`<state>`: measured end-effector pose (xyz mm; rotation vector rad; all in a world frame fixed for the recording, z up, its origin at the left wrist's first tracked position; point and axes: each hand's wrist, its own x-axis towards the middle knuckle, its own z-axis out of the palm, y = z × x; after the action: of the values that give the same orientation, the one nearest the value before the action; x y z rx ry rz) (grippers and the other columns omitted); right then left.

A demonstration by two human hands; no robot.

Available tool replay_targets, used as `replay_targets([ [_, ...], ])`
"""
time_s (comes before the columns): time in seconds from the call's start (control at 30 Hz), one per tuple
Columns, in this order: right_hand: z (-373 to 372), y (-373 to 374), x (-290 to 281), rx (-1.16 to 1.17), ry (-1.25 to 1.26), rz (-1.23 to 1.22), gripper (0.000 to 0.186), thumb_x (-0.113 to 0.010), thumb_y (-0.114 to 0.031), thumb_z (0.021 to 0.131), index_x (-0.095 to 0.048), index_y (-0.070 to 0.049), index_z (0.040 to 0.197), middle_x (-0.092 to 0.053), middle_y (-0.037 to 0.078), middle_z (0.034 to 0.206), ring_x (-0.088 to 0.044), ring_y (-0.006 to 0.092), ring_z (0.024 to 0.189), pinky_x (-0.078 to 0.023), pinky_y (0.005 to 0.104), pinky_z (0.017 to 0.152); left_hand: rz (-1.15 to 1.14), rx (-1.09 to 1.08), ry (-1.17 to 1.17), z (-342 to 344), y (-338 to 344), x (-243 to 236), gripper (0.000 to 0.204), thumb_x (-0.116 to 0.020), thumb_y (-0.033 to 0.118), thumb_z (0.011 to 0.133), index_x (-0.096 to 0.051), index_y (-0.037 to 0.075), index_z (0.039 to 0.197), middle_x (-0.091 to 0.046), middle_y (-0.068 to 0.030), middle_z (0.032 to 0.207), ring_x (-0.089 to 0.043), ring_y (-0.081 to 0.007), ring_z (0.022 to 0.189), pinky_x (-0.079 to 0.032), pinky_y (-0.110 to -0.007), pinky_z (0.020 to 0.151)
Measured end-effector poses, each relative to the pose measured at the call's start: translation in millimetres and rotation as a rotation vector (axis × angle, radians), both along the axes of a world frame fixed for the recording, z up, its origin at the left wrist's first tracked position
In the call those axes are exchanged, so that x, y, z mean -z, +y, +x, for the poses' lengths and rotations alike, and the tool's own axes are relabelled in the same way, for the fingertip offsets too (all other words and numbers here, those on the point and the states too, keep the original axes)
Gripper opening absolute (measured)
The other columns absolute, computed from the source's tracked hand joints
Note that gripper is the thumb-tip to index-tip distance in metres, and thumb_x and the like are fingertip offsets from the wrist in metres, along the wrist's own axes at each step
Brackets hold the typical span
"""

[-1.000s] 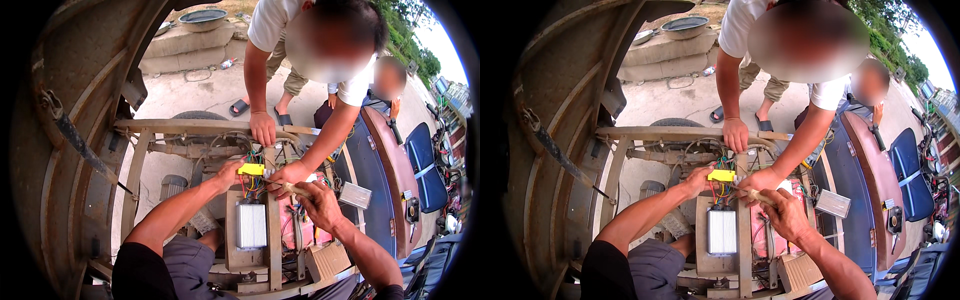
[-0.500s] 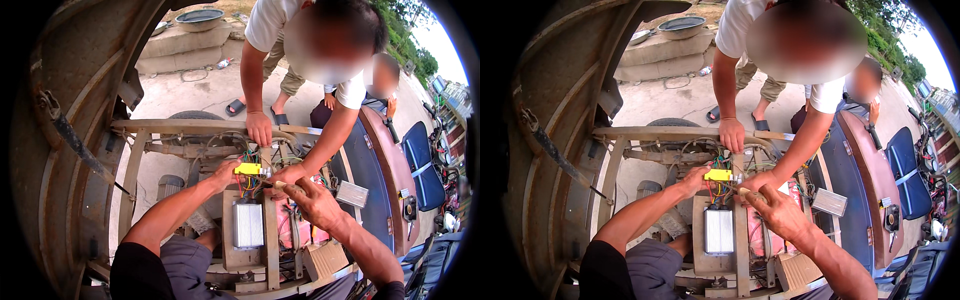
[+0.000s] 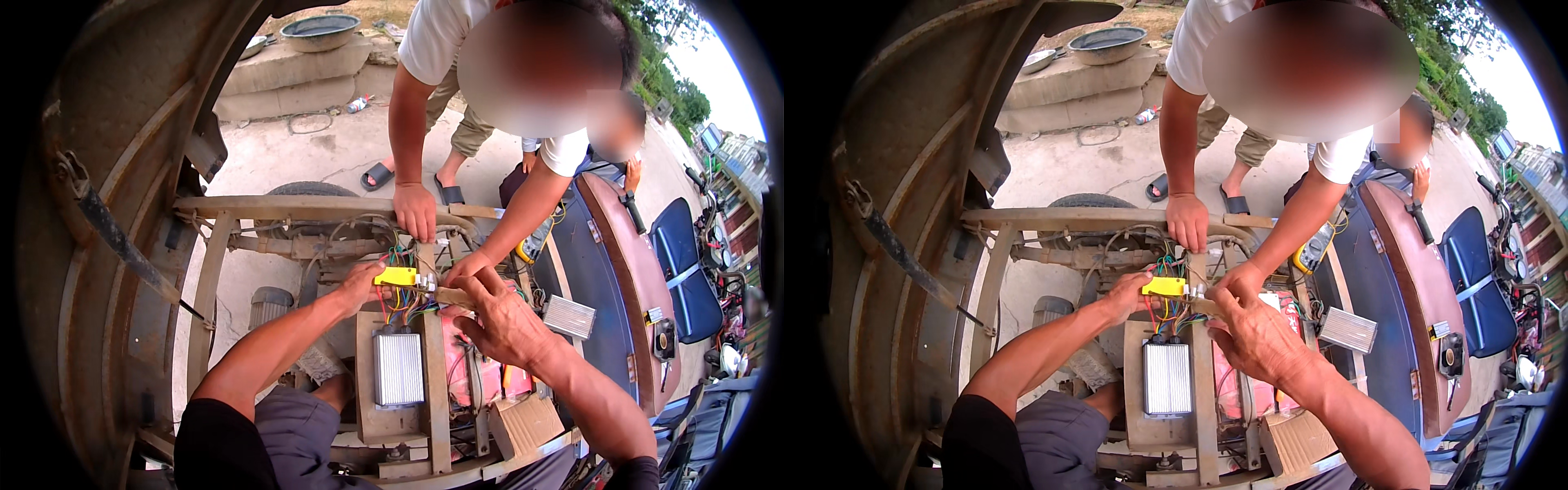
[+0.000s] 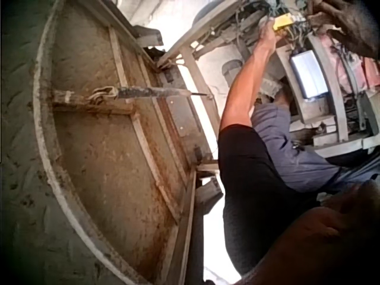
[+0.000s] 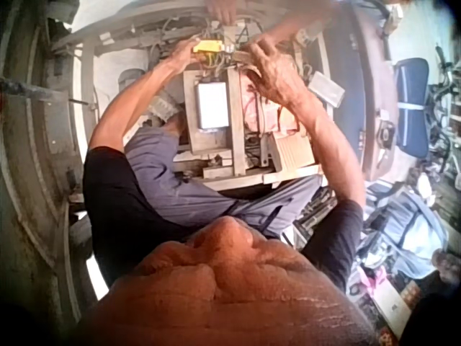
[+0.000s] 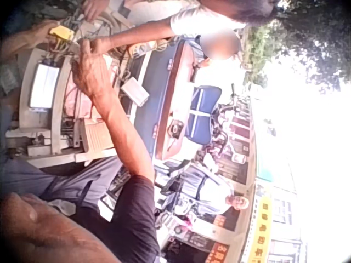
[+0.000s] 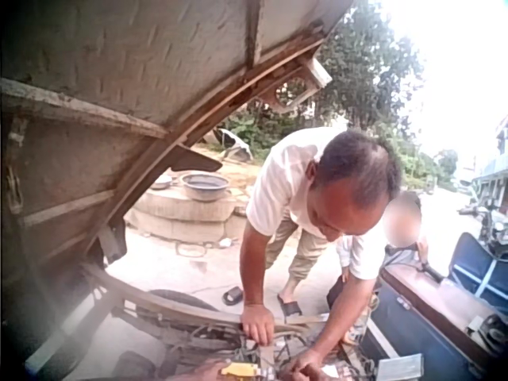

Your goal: The person repairs the electrical wiring on a motorcycle chassis by stripping wires, connecting them to a terminal block, and securing connections with a screwdriver.

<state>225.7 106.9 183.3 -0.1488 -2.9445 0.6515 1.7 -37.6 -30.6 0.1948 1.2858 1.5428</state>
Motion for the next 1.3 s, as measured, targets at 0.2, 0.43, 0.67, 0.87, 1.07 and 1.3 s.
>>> replay_targets([
  [0.2,-1,-3,0,-0.173,-0.002,0.154,0.028,-0.066,-0.012,0.089,-0.058,-0.004,0.115,-0.062,0.019,0.090,-0.066,0.0412,0.068,-0.053,0.0483,0.060,-0.008,-0.016,0.082,7,3,-1,0.037,-0.051,0.036,0.103,-0.058,0.005,0.121,-0.065,-0.0081,0.112,-0.067,-0.0182,0.089,-0.058,-0.036,0.087],
  [0.43,-14,-5,10,0.047,0.095,-0.074,0.032,-0.067,-0.019,0.091,-0.053,0.000,0.112,-0.061,0.019,0.079,-0.063,0.0436,0.067,-0.052,0.0473,0.057,-0.033,-0.007,0.082,6,1,-2,0.036,-0.051,0.034,0.103,-0.058,0.004,0.122,-0.066,-0.0082,0.110,-0.067,-0.0175,0.089,-0.058,-0.034,0.086],
  [0.67,-15,-20,-2,-0.090,-0.014,0.153,0.025,-0.062,-0.009,0.091,-0.051,-0.001,0.112,-0.055,0.024,0.099,-0.063,0.0387,0.077,-0.053,0.0451,0.061,-0.029,-0.006,0.101,3,-1,1,0.037,-0.050,0.033,0.103,-0.058,0.004,0.124,-0.066,-0.0092,0.112,-0.068,-0.0183,0.096,-0.057,-0.035,0.087],
  [0.87,-8,-12,-1,-0.124,0.073,0.040,0.026,-0.061,-0.005,0.085,-0.050,0.001,0.108,-0.051,0.023,0.097,-0.062,0.0432,0.080,-0.053,0.0496,0.065,-0.005,-0.042,0.104,2,5,21,0.036,-0.047,0.032,0.105,-0.058,0.003,0.124,-0.066,-0.0106,0.114,-0.067,-0.0201,0.101,-0.058,-0.037,0.088],
  [1.07,-13,-15,16,0.038,0.090,0.061,0.021,-0.062,-0.019,0.094,-0.057,-0.002,0.106,-0.063,0.022,0.076,-0.064,0.0455,0.065,-0.053,0.0504,0.058,-0.009,-0.051,0.128,4,-2,13,0.034,-0.049,0.033,0.104,-0.060,0.002,0.115,-0.064,-0.0054,0.095,-0.064,-0.0129,0.080,-0.060,-0.031,0.075],
  [1.3,6,6,13,0.119,0.160,-0.114,0.018,-0.064,-0.018,0.093,-0.060,-0.001,0.096,-0.064,0.026,0.086,-0.064,0.0459,0.073,-0.053,0.0505,0.066,-0.038,-0.015,0.075,4,6,8,0.030,-0.057,0.031,0.100,-0.062,0.006,0.116,-0.067,-0.0085,0.111,-0.068,-0.0200,0.094,-0.059,-0.037,0.085],
])
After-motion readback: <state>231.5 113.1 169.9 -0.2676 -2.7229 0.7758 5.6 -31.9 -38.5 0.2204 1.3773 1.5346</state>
